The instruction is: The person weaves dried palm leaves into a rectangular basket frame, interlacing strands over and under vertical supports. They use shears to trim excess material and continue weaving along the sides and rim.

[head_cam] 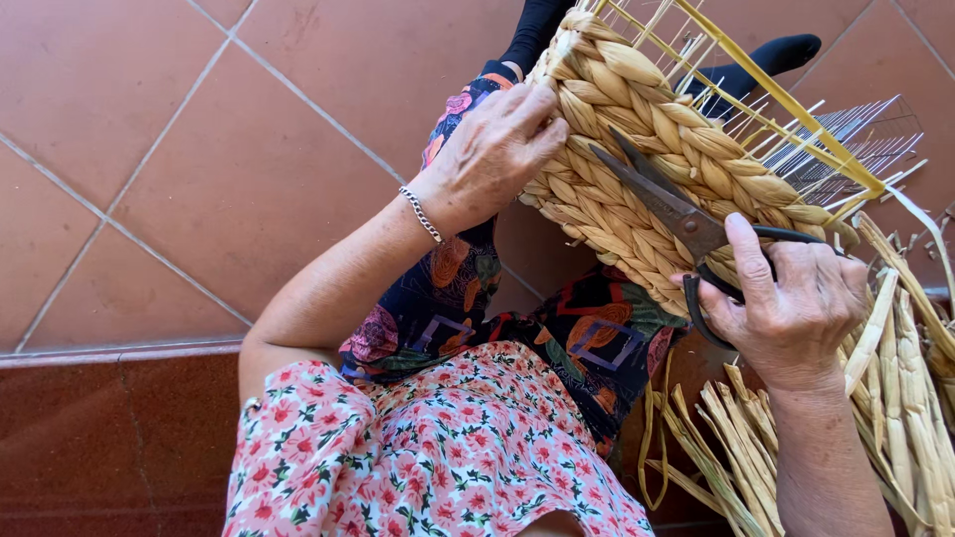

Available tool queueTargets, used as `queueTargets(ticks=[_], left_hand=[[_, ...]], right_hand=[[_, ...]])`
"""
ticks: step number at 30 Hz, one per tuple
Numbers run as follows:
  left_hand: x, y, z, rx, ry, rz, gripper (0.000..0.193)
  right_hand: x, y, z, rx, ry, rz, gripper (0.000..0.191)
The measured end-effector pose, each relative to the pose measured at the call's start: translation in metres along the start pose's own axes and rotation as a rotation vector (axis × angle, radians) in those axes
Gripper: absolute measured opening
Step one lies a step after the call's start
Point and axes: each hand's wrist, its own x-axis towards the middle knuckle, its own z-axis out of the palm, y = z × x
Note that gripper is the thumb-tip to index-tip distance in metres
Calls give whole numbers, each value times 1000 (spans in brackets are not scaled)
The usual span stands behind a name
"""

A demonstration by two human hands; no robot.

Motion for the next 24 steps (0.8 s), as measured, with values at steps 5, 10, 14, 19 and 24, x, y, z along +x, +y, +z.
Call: queueTargets(ticks=[5, 10, 14, 19, 24], left_hand=[[6, -18, 1, -185, -121, -157, 18], [7, -36, -17, -387, -22, -144, 9], [18, -44, -22, -369, -21, -68, 9], [33, -54, -21, -380, -134, -62, 10], [46, -59, -18, -371, -199, -73, 12]], right_hand=[[17, -8, -7, -14, -16, -21, 61], [52, -19, -11, 20, 22, -84, 59], [78, -30, -13, 37, 26, -122, 59], [97, -39, -18, -17, -102, -128, 74], [110, -46, -27, -104, -154, -196, 75]])
